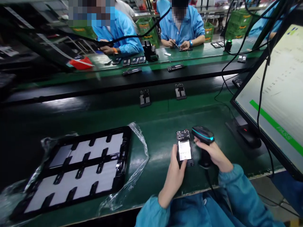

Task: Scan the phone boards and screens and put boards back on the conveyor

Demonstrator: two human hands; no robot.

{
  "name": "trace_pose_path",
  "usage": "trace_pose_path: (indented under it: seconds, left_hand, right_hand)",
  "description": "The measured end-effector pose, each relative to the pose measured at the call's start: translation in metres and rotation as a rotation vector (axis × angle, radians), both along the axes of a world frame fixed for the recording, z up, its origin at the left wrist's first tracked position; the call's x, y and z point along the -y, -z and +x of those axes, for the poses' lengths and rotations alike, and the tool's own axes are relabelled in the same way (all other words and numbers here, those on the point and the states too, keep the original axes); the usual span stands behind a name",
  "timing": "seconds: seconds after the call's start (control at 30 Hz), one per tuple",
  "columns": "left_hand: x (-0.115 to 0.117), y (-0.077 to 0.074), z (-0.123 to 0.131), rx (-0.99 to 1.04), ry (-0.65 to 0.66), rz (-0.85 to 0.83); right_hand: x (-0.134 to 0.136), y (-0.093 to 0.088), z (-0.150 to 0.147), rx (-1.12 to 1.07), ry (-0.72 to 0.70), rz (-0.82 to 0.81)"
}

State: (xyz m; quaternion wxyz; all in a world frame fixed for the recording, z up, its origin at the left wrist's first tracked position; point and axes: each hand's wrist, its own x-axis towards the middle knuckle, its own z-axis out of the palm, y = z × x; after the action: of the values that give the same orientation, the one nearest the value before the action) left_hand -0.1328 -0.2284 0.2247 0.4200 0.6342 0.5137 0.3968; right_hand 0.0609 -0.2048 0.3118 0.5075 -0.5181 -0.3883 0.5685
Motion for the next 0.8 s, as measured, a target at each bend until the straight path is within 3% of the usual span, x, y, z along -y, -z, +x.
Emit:
trace_pose_path:
  seconds: [0.07,0.17,0.3,0.4,0.5,0.63,0.8]
  left_hand:
    - [-0.001,0.002,0.011,0.138,-0.056,-0.079]
    - [-0.049,-0.002,0.028,0.249,-0.07,-0.089]
    - [-0.172,-0.028,0.078,0.318,0.006,0.053]
    - [-0.266,-0.067,0.133,0.216,-0.02,0.111]
    - [-0.333,-0.105,0.174,0.108,-0.053,0.107]
    - [-0.379,-0.127,0.192,-0.023,-0.232,0.032]
    - [-0.404,-0.139,0.193,-0.05,-0.322,-0.058]
  right_hand:
    - [0.021,0.004,0.0,-0.035,0.003,-0.039]
    - [0.026,0.014,0.002,-0.11,0.059,-0.055]
    - [0.003,0.02,0.015,-0.264,0.256,0.007]
    - [-0.006,0.018,0.028,-0.325,0.308,0.062]
    - [-0.005,0.019,0.035,-0.322,0.306,0.092]
    - [-0.007,0.023,0.034,-0.257,0.273,0.112]
    - [-0.019,0.035,0.029,-0.09,0.266,0.075]
